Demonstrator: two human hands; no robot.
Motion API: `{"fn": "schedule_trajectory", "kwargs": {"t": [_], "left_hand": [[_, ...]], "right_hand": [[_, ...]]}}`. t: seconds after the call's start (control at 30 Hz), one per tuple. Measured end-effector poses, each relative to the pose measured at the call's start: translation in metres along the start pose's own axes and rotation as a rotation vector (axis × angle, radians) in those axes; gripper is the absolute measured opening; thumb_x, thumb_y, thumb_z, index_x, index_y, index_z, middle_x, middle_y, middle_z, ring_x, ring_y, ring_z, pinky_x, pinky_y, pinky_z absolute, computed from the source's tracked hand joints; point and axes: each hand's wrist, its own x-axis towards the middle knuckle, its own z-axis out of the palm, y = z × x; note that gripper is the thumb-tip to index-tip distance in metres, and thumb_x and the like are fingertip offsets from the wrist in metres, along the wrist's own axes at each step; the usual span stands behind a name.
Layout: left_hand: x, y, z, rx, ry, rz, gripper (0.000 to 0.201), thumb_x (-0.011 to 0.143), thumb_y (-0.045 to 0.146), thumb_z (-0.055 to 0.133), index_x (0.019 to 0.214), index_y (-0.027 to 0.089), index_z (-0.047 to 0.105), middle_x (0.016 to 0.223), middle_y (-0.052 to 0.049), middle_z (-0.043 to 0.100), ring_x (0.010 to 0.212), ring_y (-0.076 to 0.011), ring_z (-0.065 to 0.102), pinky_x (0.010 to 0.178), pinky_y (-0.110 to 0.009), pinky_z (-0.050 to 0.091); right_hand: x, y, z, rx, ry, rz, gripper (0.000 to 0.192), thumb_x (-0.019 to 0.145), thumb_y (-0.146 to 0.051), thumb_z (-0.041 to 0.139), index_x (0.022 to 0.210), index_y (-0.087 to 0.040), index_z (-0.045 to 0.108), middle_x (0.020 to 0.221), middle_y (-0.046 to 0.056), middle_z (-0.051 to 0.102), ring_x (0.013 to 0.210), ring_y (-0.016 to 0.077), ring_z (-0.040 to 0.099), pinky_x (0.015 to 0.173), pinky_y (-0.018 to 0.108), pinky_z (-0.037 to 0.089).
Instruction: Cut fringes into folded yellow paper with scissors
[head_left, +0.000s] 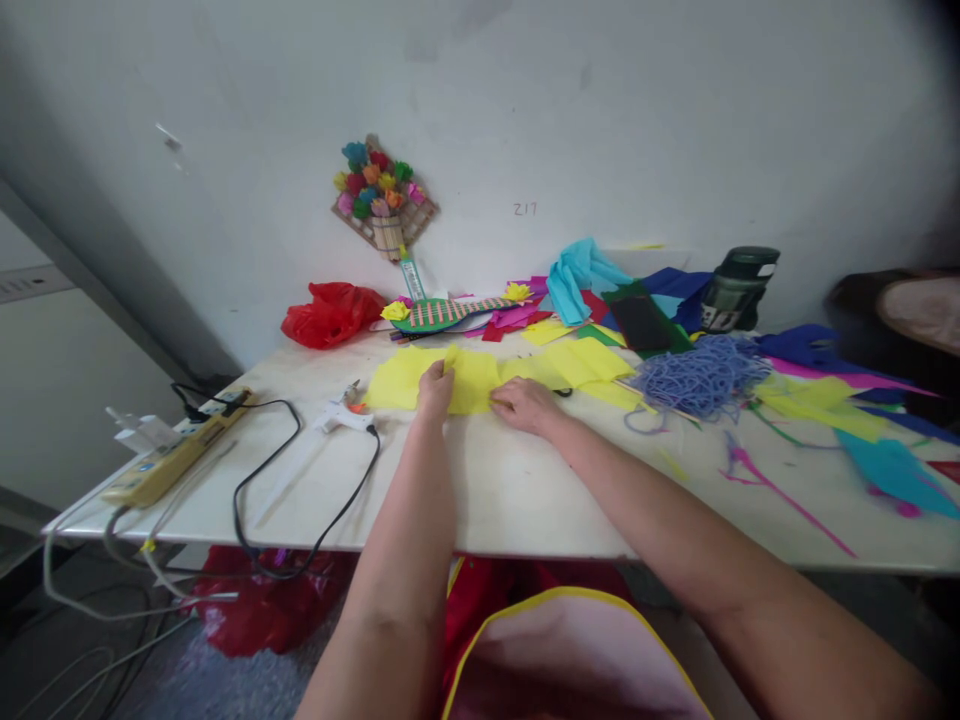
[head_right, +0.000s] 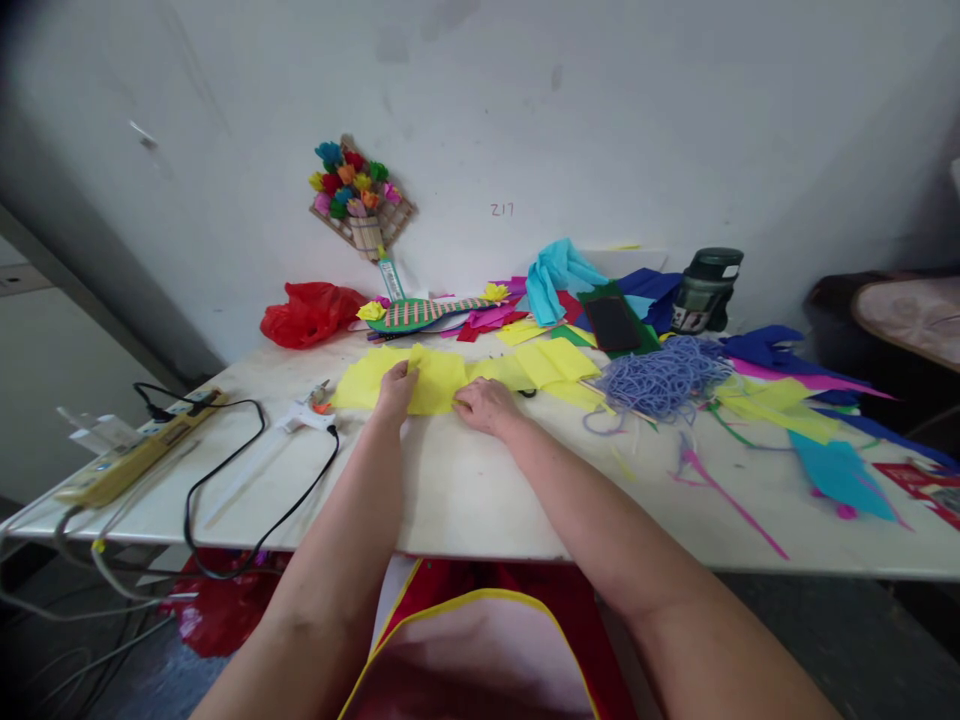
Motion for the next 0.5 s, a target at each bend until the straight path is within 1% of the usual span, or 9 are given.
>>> {"fn": "schedule_trajectory", "kwargs": {"t": [0.1,0.2,0.27,0.33,0.4,0.5], "left_hand": [[0.003,-0.003,-0.003,0.188,0.058,0.05,0.024,0.075,0.022,0.05,0.097,0.018,0.061,0.088,-0.007,0.066,0.091,-0.0216,0.057,0.076,-0.03,0.043],[0.002,0.001,-0.004,0.391,0.091,0.073,0.027,0.075,0.018,0.046,0.098,0.018,0.061,0.096,-0.008,0.065,0.095,-0.0224,0.056,0.08,-0.03,0.041],[-0.001,0.006,-0.004,0.532,0.105,0.06,0.031,0.075,0.017,0.044,0.102,0.018,0.06,0.101,-0.01,0.063,0.098,-0.0228,0.055,0.084,-0.031,0.04],[-0.005,0.013,-0.004,0.647,0.108,0.013,0.037,0.076,0.016,0.042,0.11,0.018,0.057,0.107,-0.01,0.061,0.102,-0.0226,0.054,0.085,-0.031,0.039],[-0.008,0.019,-0.004,0.726,0.106,-0.037,0.041,0.077,0.016,0.041,0.116,0.019,0.054,0.111,-0.009,0.06,0.104,-0.0221,0.053,0.086,-0.03,0.039],[-0.012,0.025,-0.004,0.8,0.097,-0.076,0.043,0.077,0.017,0.041,0.118,0.021,0.051,0.113,-0.008,0.059,0.105,-0.0219,0.053,0.086,-0.031,0.04]], "right_hand": [[-0.001,0.0,-0.002,-0.009,0.015,0.035,0.025,0.082,-0.029,0.045,0.08,-0.022,0.069,0.082,0.003,0.069,0.084,0.0179,0.058,0.071,0.027,0.043],[0.0,0.001,-0.001,-0.001,0.027,0.037,0.025,0.081,-0.027,0.045,0.08,-0.022,0.069,0.082,0.003,0.069,0.084,0.0185,0.058,0.069,0.028,0.043],[0.0,0.003,0.002,0.015,0.043,0.017,0.024,0.081,-0.025,0.045,0.086,-0.02,0.068,0.089,0.003,0.068,0.085,0.0183,0.057,0.073,0.028,0.043],[0.002,0.004,0.005,0.037,0.056,-0.006,0.025,0.08,-0.024,0.046,0.094,-0.018,0.067,0.101,0.004,0.066,0.09,0.0185,0.055,0.08,0.03,0.042],[0.004,0.005,0.006,0.053,0.061,-0.009,0.029,0.081,-0.028,0.046,0.1,-0.016,0.065,0.11,0.005,0.062,0.096,0.0195,0.053,0.085,0.032,0.04],[0.006,0.005,0.007,0.056,0.053,0.026,0.038,0.085,-0.034,0.038,0.111,-0.015,0.059,0.122,0.005,0.054,0.106,0.0203,0.048,0.092,0.033,0.036]]}}
